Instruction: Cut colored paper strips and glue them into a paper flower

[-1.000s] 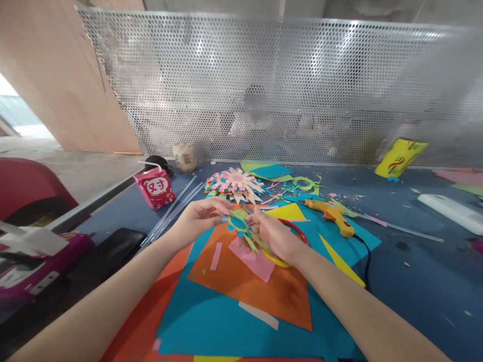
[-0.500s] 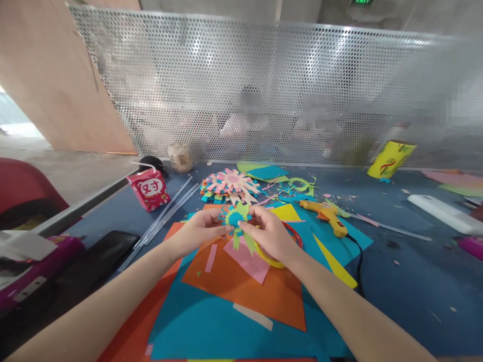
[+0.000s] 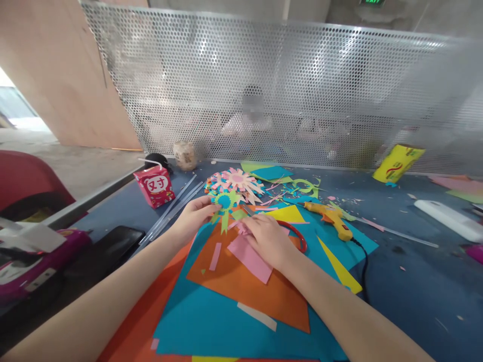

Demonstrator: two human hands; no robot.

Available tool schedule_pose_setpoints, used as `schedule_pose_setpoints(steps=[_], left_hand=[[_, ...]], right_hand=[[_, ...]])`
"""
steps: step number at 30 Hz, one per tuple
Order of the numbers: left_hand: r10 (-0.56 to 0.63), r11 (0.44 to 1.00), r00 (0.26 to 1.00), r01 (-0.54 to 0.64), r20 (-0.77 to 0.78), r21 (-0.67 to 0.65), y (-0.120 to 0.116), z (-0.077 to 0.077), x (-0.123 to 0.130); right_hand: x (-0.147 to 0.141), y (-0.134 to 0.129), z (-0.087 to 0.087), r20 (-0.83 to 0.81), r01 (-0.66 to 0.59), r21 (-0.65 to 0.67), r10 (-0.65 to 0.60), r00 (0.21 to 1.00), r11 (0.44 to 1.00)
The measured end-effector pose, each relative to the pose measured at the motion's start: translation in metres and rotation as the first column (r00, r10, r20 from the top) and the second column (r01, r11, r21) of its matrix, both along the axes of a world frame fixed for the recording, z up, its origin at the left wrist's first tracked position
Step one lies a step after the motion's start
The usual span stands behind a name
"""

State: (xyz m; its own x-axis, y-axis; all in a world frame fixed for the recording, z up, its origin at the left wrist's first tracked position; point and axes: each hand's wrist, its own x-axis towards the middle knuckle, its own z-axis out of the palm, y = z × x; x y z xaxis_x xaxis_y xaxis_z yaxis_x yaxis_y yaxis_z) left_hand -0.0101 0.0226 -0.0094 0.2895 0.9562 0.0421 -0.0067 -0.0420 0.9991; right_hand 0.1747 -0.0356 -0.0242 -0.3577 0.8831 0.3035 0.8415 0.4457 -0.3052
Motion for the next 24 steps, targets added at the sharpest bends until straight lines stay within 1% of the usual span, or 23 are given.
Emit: schedule_pose_setpoints(steps=[5,8,11,14,17,24], left_hand=[[-0.002,1.0,0.998,0.004,-0.059,0.024,0.0023,-0.004,-0.0003],[-0.008,0.999,0.995,0.012,-0.099,0.041,0.0039,-0.0069,-0.0001],[0.004,0.999,0.993,0.002,-0.119,0.048,0.0052,-0.0089,0.0004],[0.031,0.998,0.993,-0.026,-0.116,0.049,0.0065,-0.0095,0.0],[0.052,0.998,0.993,-0.048,-0.11,0.041,0.0075,-0.0096,-0.0007],[0.068,0.997,0.991,-0.064,-0.114,0.038,0.0074,-0.0087,0.0001]], right_hand=[[-0.0012,0.0006,-0.0022,0.108,-0.008,0.095,-0.003,0.994,0.995],[-0.0009,0.0008,-0.0029,0.15,-0.029,0.129,0.01,0.989,0.991],[-0.0015,-0.0001,-0.0026,0.163,-0.033,0.146,0.009,0.987,0.989],[-0.0022,-0.001,-0.0026,0.137,0.003,0.156,-0.025,0.99,0.988],[-0.0033,-0.0015,-0.0021,0.114,0.023,0.146,-0.04,0.993,0.989],[-0.0077,-0.0035,0.0018,0.075,0.004,0.052,-0.008,0.997,0.999]])
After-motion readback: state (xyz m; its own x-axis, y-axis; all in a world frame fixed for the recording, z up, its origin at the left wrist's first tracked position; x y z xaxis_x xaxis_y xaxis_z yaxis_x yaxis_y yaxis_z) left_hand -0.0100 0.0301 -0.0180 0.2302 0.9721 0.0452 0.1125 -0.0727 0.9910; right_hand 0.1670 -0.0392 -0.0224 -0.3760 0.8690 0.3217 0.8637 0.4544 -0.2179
